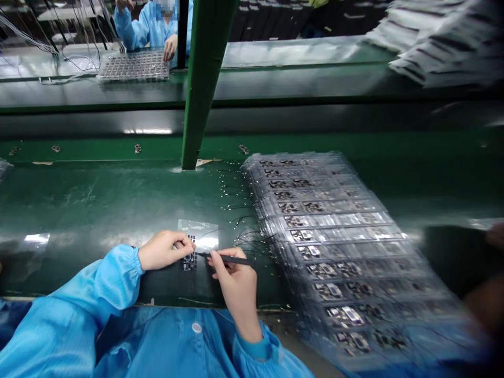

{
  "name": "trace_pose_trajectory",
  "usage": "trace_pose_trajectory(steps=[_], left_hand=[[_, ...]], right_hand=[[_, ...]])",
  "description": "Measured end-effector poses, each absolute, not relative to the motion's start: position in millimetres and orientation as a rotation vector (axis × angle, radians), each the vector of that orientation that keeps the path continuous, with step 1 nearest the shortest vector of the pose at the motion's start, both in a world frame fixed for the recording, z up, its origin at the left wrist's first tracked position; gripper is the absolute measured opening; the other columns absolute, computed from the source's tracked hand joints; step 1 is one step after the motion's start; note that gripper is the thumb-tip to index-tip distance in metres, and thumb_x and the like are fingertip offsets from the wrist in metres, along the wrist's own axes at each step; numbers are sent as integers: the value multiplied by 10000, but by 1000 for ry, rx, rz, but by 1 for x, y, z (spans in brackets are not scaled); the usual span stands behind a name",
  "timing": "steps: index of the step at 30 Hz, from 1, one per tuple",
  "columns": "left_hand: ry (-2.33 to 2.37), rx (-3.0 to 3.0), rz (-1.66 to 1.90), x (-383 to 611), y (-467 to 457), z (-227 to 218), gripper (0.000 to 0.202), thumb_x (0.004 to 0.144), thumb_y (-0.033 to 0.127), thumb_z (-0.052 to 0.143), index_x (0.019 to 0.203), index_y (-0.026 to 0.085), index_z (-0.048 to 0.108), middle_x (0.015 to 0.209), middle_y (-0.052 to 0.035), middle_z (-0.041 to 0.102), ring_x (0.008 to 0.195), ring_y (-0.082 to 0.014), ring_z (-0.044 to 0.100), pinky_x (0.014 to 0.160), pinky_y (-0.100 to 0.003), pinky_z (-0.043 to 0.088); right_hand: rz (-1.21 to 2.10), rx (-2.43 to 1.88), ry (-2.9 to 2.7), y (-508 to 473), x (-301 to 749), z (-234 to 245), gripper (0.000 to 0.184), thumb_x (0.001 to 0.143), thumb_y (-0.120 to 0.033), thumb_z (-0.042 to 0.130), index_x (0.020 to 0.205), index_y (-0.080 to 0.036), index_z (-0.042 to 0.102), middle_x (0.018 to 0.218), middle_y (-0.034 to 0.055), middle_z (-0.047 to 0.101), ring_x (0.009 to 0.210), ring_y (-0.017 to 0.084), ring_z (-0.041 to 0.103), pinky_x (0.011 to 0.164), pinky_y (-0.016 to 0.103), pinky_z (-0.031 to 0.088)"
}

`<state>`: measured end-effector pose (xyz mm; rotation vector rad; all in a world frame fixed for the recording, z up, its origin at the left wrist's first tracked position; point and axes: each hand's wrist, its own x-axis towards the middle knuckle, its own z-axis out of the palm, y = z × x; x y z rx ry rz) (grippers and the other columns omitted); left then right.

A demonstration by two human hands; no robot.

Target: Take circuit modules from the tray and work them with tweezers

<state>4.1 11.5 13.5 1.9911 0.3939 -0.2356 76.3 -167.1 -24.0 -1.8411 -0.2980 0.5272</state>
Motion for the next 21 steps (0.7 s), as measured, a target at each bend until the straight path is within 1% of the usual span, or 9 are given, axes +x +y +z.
trace_pose_trajectory(steps=[5,8,15,21], left_hand=[[420,2003,-242,3,10,13,153,813,260,541,778,155,646,869,-22,717,661,-112,607,617,-207,438],[425,2015,-239,3,9,13,160,818,266,538,794,157,652,830,-18,712,665,-117,611,616,-207,438],[427,2015,-246,5,9,14,172,821,276,532,747,155,629,850,-14,718,658,-111,610,592,-197,427],[447,2006,-256,5,9,14,173,818,276,532,756,153,636,857,-21,718,659,-114,612,595,-200,431]], right_hand=[[475,-1882,-330,-165,76,-24,326,778,-473,642,772,-159,554,669,32,635,606,156,637,497,209,486],[479,-1876,-345,-163,76,-22,322,781,-464,642,754,-157,550,657,38,633,598,160,635,489,207,477],[468,-1904,-365,-164,76,-22,326,799,-470,621,743,-155,557,673,40,633,595,155,628,495,210,472],[501,-1865,-337,-164,75,-23,326,788,-467,638,742,-153,566,691,49,643,616,164,640,495,211,481]])
